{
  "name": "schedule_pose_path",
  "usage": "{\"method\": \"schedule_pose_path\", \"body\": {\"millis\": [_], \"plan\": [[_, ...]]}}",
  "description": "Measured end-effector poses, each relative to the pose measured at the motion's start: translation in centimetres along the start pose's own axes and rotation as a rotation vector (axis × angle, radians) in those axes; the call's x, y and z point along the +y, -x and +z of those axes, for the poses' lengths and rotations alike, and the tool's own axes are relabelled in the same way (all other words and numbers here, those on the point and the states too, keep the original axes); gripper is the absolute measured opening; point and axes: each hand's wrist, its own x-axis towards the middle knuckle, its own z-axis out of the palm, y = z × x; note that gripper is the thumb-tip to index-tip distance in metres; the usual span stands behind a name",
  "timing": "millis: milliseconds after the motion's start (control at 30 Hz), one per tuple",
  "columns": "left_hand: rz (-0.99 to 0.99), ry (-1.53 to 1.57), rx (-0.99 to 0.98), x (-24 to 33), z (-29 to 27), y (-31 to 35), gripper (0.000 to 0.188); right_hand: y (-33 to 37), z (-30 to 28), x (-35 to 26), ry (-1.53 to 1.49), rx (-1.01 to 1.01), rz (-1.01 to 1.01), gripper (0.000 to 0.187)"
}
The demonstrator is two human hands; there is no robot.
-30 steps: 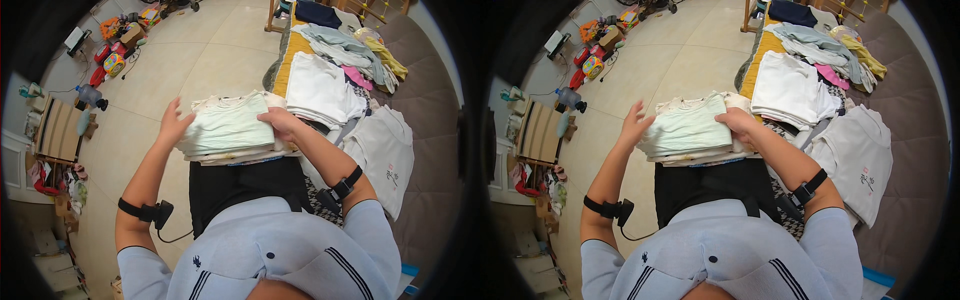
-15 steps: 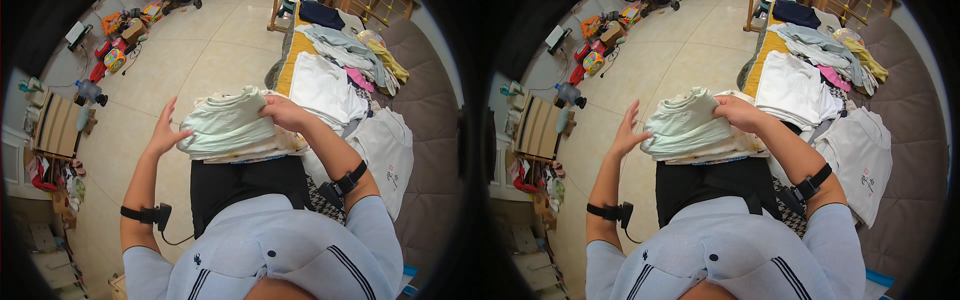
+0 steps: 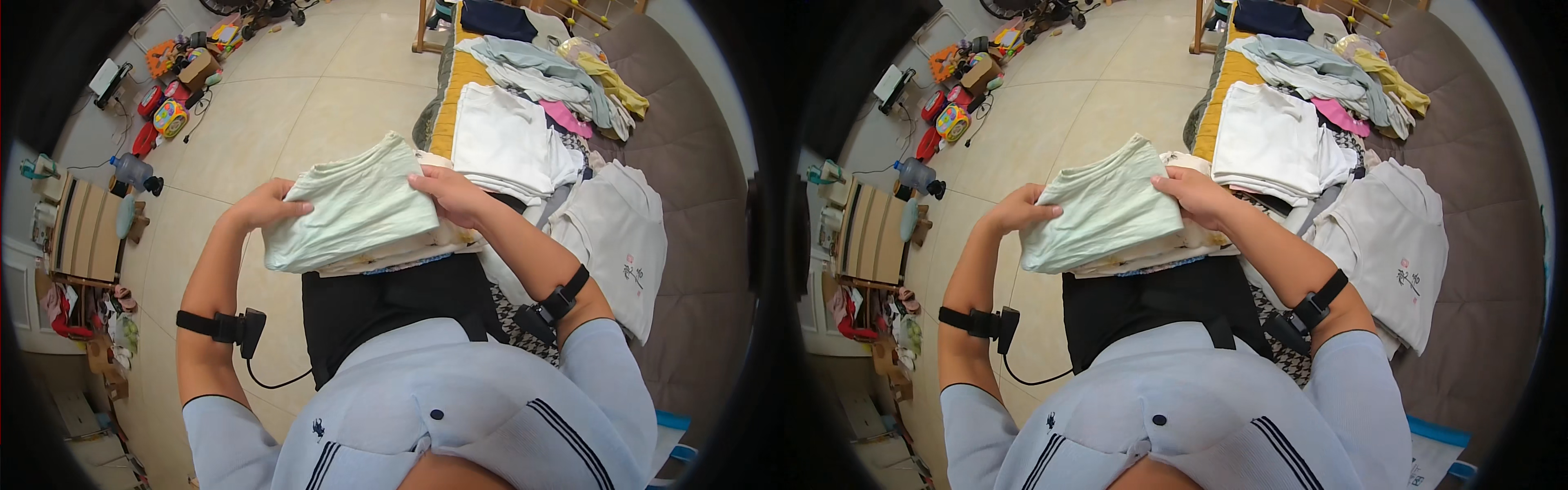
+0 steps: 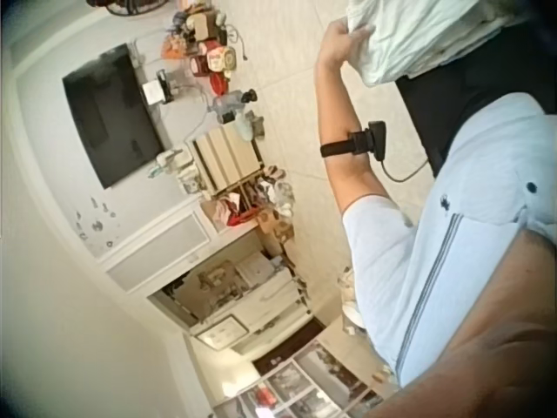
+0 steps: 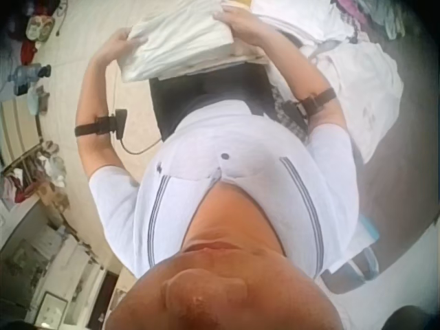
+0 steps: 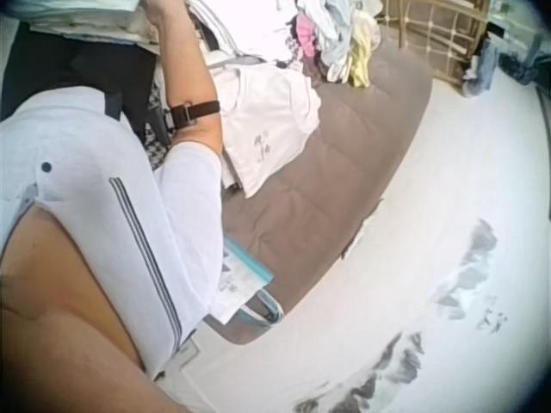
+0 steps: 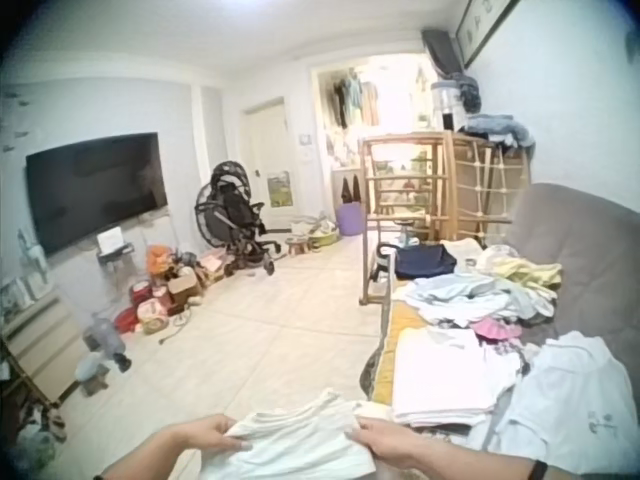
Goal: Folding and stacking various items of clothing including baby pants and adult t-shirts.
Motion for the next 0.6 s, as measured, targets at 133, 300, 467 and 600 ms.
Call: {"method": "schedule_pose_path", "body": {"millis": [133,300,467,600], "plan": [[-0.021,0.071,-0.022,3.0,0.0,-0.7,0.029,1.0,-1.2,0.0,-0.044,-0.089,-0.073,0.041],[-0.121,-0.238,-0.036,3.1,1.1,-4.0,0.040,2.5,-3.4,1.3,0.109,0.123,-0.052,0.056],[0.109,-0.661,0.174,0.7,3.2,-7.3,0.051,4.2,-3.5,2.7,0.079,0.289,-0.074,0.065],[0.318,-0.403,0.238,6.0,5.0,-10.3,0.046,5.1,-4.4,4.7,0.237,0.317,-0.305,0.061]]}}
